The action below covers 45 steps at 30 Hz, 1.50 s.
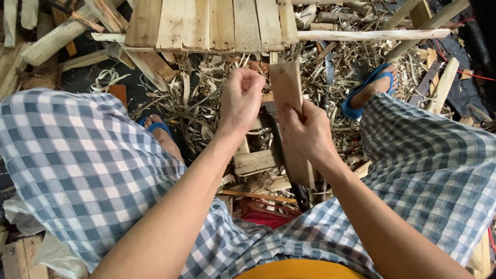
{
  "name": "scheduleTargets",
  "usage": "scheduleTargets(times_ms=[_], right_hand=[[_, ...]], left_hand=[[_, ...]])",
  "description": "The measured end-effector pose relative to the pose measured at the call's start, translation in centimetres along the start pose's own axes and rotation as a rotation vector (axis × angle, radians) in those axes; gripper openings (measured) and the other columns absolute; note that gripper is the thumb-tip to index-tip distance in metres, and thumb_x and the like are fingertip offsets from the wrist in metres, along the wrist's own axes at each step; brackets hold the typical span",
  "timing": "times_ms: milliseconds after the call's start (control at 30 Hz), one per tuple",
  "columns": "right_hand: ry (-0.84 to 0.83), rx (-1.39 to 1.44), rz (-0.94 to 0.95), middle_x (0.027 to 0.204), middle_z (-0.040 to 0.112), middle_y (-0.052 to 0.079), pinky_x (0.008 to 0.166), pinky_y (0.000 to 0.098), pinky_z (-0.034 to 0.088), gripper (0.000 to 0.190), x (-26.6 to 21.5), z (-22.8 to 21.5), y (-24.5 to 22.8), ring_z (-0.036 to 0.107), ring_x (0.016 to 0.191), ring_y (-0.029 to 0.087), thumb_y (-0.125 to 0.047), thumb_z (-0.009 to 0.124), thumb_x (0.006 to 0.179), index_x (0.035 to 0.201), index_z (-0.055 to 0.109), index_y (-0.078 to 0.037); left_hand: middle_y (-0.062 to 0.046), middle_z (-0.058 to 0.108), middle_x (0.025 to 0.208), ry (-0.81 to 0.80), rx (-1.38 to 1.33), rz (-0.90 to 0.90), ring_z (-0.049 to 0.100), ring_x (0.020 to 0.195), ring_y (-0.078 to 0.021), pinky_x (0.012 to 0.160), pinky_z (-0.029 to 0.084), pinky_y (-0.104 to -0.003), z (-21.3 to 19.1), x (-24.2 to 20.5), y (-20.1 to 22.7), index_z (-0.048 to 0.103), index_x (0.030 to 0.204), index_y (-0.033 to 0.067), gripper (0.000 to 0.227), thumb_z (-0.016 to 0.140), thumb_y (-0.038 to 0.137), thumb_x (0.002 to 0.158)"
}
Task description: Shaping and prying apart wooden planks using a hammer in a woodworking workshop.
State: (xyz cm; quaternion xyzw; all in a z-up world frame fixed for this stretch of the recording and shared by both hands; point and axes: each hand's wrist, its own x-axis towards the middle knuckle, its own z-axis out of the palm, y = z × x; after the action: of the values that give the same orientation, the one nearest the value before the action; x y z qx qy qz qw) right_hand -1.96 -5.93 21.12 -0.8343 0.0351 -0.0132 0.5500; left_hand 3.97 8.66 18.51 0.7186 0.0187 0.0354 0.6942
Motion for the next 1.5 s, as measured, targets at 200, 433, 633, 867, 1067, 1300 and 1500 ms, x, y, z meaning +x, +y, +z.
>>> scheduleTargets(times_ms=[200, 433, 633, 867, 1067, 1300, 1500], right_hand=[[0.017, -0.214, 0.007, 0.075, 0.072, 0.01, 0.067, 0.0383, 0.055, 0.017, -1.9, 0.4, -2.8, 0.068, 0.07, 0.02, -0.007, 0.06, 0.104, 0.092, 0.072, -0.011], [-0.004, -0.219, -0.021, 0.083, 0.074, 0.017, 0.074, 0.0468, 0.056, 0.016, -2.7, 0.3, -3.5, 0.072, 0.079, 0.031, 0.0, 0.056, 0.101, 0.098, 0.071, -0.005], [-0.041, -0.214, 0.097, 0.087, 0.077, 0.013, 0.079, 0.0469, 0.057, 0.015, -2.5, 0.4, -1.8, 0.075, 0.089, 0.027, -0.013, 0.058, 0.103, 0.103, 0.073, -0.014], [0.015, -0.111, 0.118, 0.093, 0.077, 0.015, 0.084, 0.0493, 0.056, 0.014, -1.5, 0.4, 0.3, 0.072, 0.095, 0.029, -0.015, 0.058, 0.104, 0.1, 0.071, -0.014], [0.015, -0.005, -0.037, 0.094, 0.071, 0.019, 0.085, 0.0498, 0.055, 0.019, -1.2, 0.2, 1.2, 0.063, 0.096, 0.025, 0.007, 0.052, 0.097, 0.106, 0.067, -0.003], [0.115, 0.058, 0.418, 0.122, 0.062, 0.02, 0.106, 0.0478, 0.058, 0.046, 1.5, -7.3, -1.4, 0.066, 0.111, 0.026, -0.017, 0.036, 0.108, 0.15, 0.038, 0.001], [0.079, 0.337, 0.573, 0.117, 0.065, 0.013, 0.103, 0.0474, 0.052, 0.041, 1.9, -5.8, -0.7, 0.064, 0.113, 0.025, -0.025, 0.044, 0.106, 0.141, 0.048, -0.003]], left_hand=[[-0.008, 0.068, 0.069, -0.064, -0.087, -0.08, 0.065, 0.064, -0.0128, 0.059, 0.054, -0.023, 0.5, -0.3, 0.8, 0.07, 0.085, 0.0079, 0.035, 0.064, 0.041, 0.095], [-0.007, 0.069, 0.067, -0.073, -0.158, -0.288, 0.068, 0.058, -0.0131, 0.053, 0.061, -0.028, 1.7, 0.3, -0.6, 0.067, 0.09, 0.0099, 0.025, 0.061, 0.034, 0.091], [-0.005, 0.063, 0.059, -0.053, -0.132, -0.193, 0.065, 0.052, -0.0126, 0.049, 0.06, -0.025, 2.4, 0.2, -1.2, 0.067, 0.083, 0.0089, 0.019, 0.058, 0.023, 0.093], [-0.009, 0.059, 0.067, -0.029, 0.01, 0.177, 0.06, 0.062, -0.0209, 0.061, 0.057, -0.033, 3.7, -1.3, 3.2, 0.063, 0.081, 0.0098, 0.032, 0.05, 0.033, 0.099], [-0.006, 0.05, 0.058, -0.013, 0.216, 0.38, 0.055, 0.053, -0.0199, 0.052, 0.049, -0.031, 3.3, -1.5, 4.6, 0.055, 0.076, 0.0095, 0.03, 0.043, 0.024, 0.1], [0.005, 0.047, 0.054, 0.226, 0.048, 0.316, 0.037, 0.041, -0.0078, 0.033, 0.031, -0.021, -0.6, 3.6, 2.1, 0.055, 0.068, 0.0116, 0.026, 0.056, 0.019, 0.093], [-0.002, 0.061, 0.065, 0.055, 0.095, 0.595, 0.048, 0.045, -0.0102, 0.035, 0.038, -0.019, -2.6, 0.5, 5.8, 0.067, 0.082, 0.0034, 0.014, 0.062, 0.001, 0.095]])
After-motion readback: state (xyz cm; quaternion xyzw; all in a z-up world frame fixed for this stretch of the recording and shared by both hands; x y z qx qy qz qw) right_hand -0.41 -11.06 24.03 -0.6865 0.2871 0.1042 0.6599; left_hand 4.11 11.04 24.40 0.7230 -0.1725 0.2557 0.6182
